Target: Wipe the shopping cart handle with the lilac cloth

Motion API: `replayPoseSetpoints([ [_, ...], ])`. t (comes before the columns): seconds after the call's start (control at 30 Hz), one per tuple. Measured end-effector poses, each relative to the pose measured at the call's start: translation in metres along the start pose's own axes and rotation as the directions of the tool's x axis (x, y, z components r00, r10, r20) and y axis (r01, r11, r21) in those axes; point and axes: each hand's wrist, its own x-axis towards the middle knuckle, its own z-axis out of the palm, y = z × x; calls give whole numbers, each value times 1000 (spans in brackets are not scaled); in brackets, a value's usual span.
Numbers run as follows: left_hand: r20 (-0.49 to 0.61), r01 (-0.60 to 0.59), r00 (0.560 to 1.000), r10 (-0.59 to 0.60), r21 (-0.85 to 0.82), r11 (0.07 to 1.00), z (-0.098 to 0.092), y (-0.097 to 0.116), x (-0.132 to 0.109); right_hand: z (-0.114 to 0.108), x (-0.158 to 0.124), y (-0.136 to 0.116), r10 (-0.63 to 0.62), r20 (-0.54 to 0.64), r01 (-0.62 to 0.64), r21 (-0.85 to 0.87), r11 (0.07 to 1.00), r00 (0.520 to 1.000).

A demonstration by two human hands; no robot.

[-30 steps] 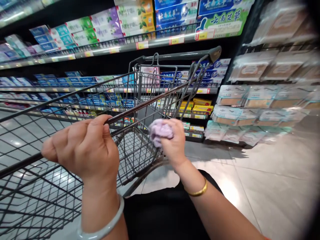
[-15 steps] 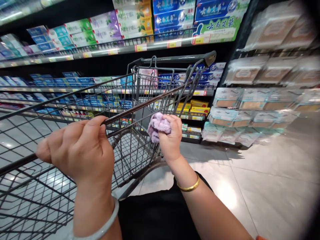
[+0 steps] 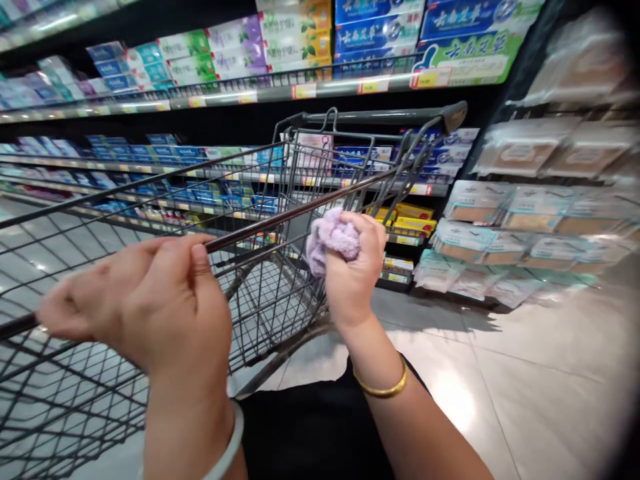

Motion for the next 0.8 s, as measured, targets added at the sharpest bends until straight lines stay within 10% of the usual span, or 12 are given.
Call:
replayPoseSetpoints([
  [0.17, -99, -70, 991, 87, 162, 984, 0, -5, -1, 14, -31, -49, -131, 403, 145, -5, 989, 906],
  [0.4, -64, -149, 985, 161, 151, 977, -3, -9, -5, 8, -2, -19, -68, 16, 69, -66, 995, 998],
  [0.63, -78, -115, 989, 123, 109, 987, 0, -8, -6, 9, -33, -41, -239, 420, 194, 147, 970, 875],
  [0.8, -51, -65, 997, 64, -12, 998, 2, -7, -9, -2, -44, -17, -175, 357, 191, -8, 982, 918],
])
